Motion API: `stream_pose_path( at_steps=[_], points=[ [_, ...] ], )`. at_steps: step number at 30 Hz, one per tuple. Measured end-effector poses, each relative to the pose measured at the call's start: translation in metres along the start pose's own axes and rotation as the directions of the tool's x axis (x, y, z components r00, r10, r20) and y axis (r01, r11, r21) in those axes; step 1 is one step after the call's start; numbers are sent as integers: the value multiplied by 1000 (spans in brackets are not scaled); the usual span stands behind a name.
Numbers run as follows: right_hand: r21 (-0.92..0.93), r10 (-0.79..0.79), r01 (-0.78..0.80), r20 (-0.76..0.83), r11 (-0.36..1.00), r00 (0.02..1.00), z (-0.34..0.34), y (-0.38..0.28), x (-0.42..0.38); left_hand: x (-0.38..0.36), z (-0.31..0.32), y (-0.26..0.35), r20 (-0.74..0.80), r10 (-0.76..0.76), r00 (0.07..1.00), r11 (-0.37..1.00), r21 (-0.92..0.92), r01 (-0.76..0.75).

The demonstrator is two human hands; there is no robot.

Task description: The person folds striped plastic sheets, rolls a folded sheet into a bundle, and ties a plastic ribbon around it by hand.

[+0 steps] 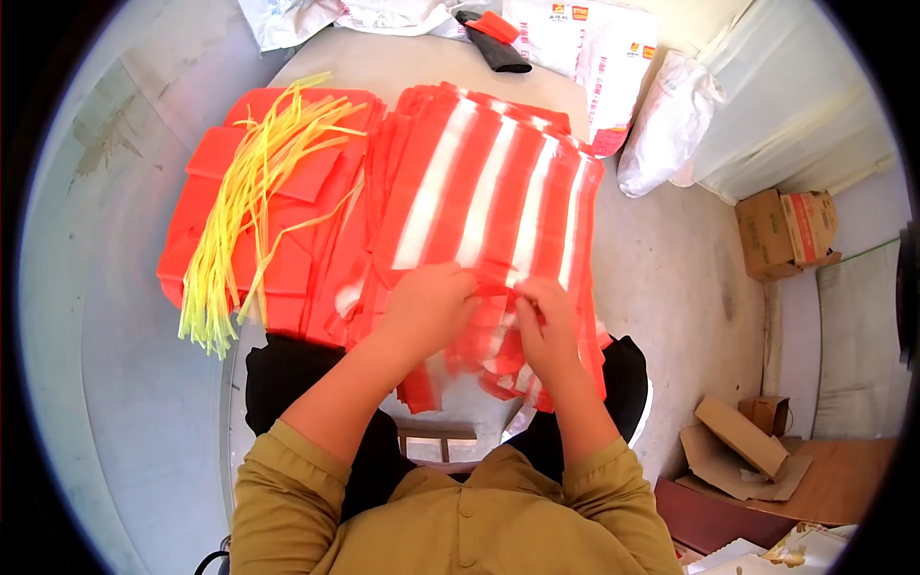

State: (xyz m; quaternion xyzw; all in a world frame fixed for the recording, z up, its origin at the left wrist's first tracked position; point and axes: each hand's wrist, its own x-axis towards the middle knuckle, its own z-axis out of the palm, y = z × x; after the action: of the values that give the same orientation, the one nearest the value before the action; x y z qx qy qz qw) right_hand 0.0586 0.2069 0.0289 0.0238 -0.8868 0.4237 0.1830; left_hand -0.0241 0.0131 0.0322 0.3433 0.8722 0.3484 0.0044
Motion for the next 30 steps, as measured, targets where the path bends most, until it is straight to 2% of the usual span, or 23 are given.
stream_pose_path(
  at_steps=[2,5,7,10,13,16,19,22,30],
  points=[
    [-145,-197,213,119,966,973,-7,2,-14,2,2,0,-11,-32,999,999,5,32],
    [-228,-324,368,208,902,923,-3,-10,-11,4,5,5,4,-118,993,993,-9,118],
    [-264,-337,388,219,883,916,1,-6,-7,7,0,9,39,-205,978,978,-33,206],
    [-283,-357,414,234,865,904,2,-10,1,3,0,14,-69,-181,981,983,-49,178],
    [-286,-339,409,265,867,903,1,-7,3,-1,4,3,-15,-77,997,997,29,77],
    [-295,-344,425,288,856,894,0,-3,6,-4,8,-8,-29,-130,991,991,-47,128],
    [-322,-343,437,309,840,887,-1,-1,8,-9,-22,-4,49,217,975,964,145,-222],
    [-351,-324,434,330,830,887,0,-1,8,-13,-22,-9,55,236,970,949,203,-242],
    [-409,-274,390,313,825,909,5,-10,11,-12,-18,-16,36,263,964,940,213,-265]
  ],
)
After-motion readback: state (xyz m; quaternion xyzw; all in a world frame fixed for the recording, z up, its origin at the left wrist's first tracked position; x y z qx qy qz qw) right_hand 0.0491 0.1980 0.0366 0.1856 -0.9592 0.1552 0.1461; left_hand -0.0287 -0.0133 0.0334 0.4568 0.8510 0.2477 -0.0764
